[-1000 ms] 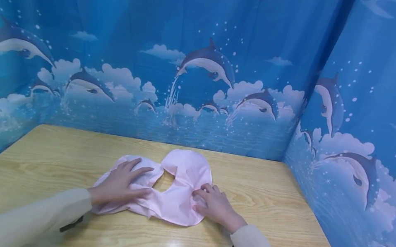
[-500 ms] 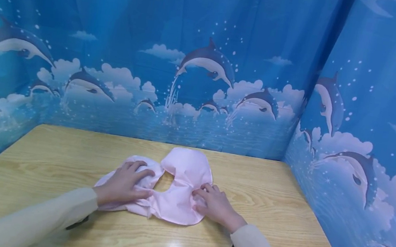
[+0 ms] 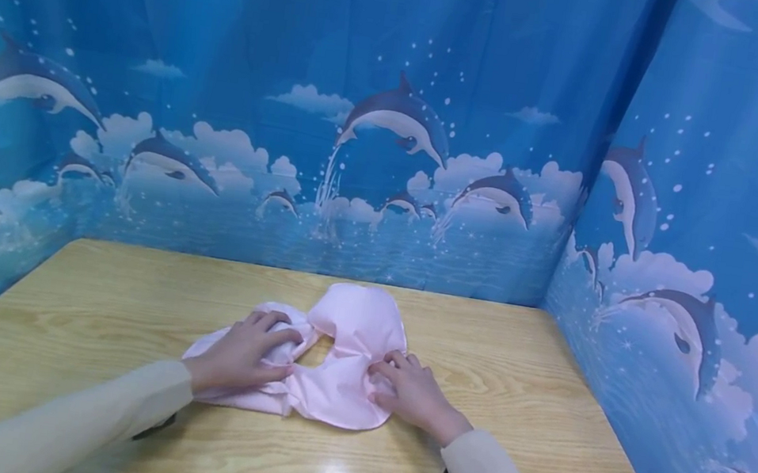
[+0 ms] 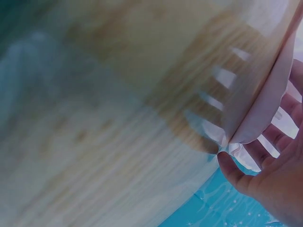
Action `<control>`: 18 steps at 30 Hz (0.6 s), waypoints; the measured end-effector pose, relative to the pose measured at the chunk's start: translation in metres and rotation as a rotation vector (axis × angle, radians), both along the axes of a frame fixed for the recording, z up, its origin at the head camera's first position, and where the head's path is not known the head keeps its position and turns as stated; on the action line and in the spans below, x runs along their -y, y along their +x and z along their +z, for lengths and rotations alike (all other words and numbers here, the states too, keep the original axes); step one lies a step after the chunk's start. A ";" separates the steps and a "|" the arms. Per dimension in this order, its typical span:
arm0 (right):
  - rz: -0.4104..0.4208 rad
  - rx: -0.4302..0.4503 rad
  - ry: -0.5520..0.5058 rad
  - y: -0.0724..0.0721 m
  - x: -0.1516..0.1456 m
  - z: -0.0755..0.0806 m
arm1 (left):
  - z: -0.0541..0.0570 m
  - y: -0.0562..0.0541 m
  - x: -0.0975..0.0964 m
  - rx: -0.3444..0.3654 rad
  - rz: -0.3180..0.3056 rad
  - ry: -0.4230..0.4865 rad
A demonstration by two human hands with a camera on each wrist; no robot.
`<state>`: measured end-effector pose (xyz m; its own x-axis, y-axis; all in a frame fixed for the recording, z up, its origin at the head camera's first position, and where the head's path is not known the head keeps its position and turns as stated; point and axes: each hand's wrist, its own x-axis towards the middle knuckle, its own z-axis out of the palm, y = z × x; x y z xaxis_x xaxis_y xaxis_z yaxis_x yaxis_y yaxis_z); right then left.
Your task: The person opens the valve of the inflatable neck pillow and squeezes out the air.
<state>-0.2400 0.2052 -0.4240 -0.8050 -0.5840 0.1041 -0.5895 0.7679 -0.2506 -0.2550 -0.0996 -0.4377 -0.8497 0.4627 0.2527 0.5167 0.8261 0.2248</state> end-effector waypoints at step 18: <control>-0.006 0.005 0.000 -0.001 0.000 -0.001 | 0.008 0.008 -0.015 0.081 0.012 0.029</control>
<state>-0.2406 0.2047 -0.4251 -0.8091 -0.5791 0.0998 -0.5835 0.7715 -0.2537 -0.2466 -0.0849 -0.4301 -0.8733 0.4458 0.1963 0.4860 0.8246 0.2896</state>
